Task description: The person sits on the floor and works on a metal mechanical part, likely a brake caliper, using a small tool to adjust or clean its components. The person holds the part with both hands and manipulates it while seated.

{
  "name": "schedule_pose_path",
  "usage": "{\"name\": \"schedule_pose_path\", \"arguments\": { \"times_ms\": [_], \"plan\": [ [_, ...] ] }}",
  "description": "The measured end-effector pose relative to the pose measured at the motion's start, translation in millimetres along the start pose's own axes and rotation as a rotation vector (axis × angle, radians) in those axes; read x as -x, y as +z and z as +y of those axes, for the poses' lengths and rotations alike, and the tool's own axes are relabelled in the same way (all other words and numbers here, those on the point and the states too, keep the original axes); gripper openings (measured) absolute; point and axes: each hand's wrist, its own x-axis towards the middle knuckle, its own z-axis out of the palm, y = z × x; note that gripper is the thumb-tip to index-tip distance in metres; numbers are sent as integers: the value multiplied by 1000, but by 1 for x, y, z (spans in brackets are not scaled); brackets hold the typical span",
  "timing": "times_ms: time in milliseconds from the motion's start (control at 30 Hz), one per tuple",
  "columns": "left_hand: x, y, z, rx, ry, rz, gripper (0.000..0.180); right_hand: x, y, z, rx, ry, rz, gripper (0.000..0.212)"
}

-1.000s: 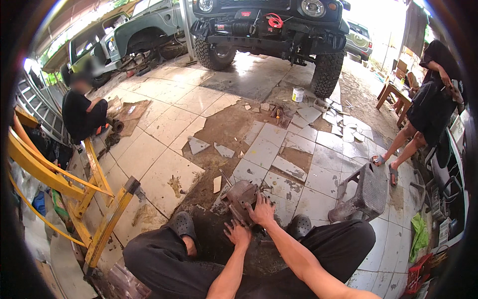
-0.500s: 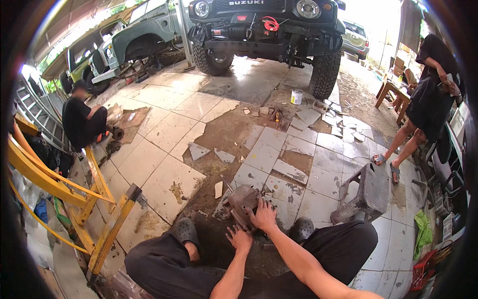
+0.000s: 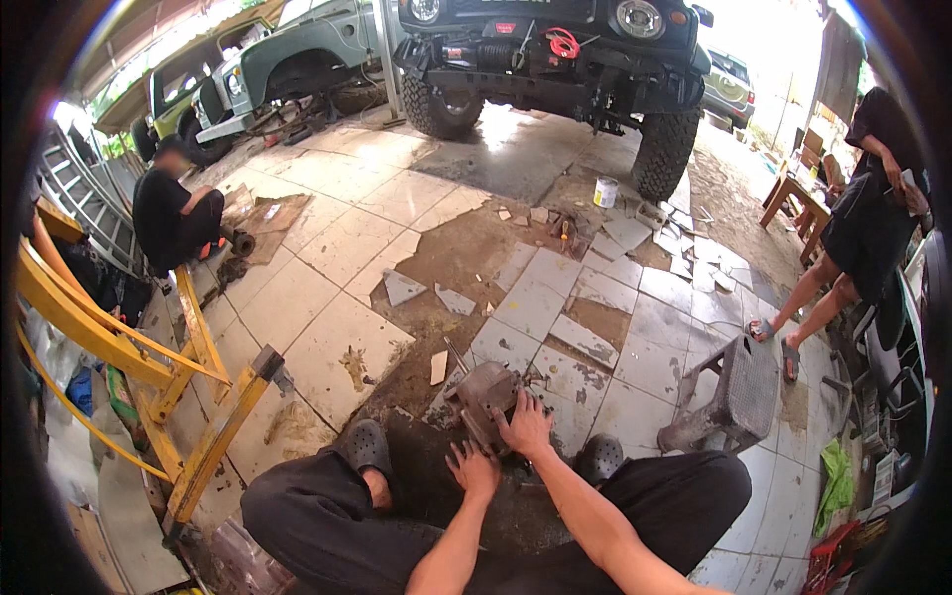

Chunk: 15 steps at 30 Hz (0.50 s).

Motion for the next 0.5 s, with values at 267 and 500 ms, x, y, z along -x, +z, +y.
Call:
{"name": "schedule_pose_path", "arguments": {
  "times_ms": [267, 500],
  "plan": [
    [3, -7, 12, 77, -19, 55, 57, -13, 4, 6, 15, -24, 96, 89],
    [-18, -5, 4, 51, -70, -96, 58, -4, 9, 9, 6, -2, 56, 91]
  ]
}}
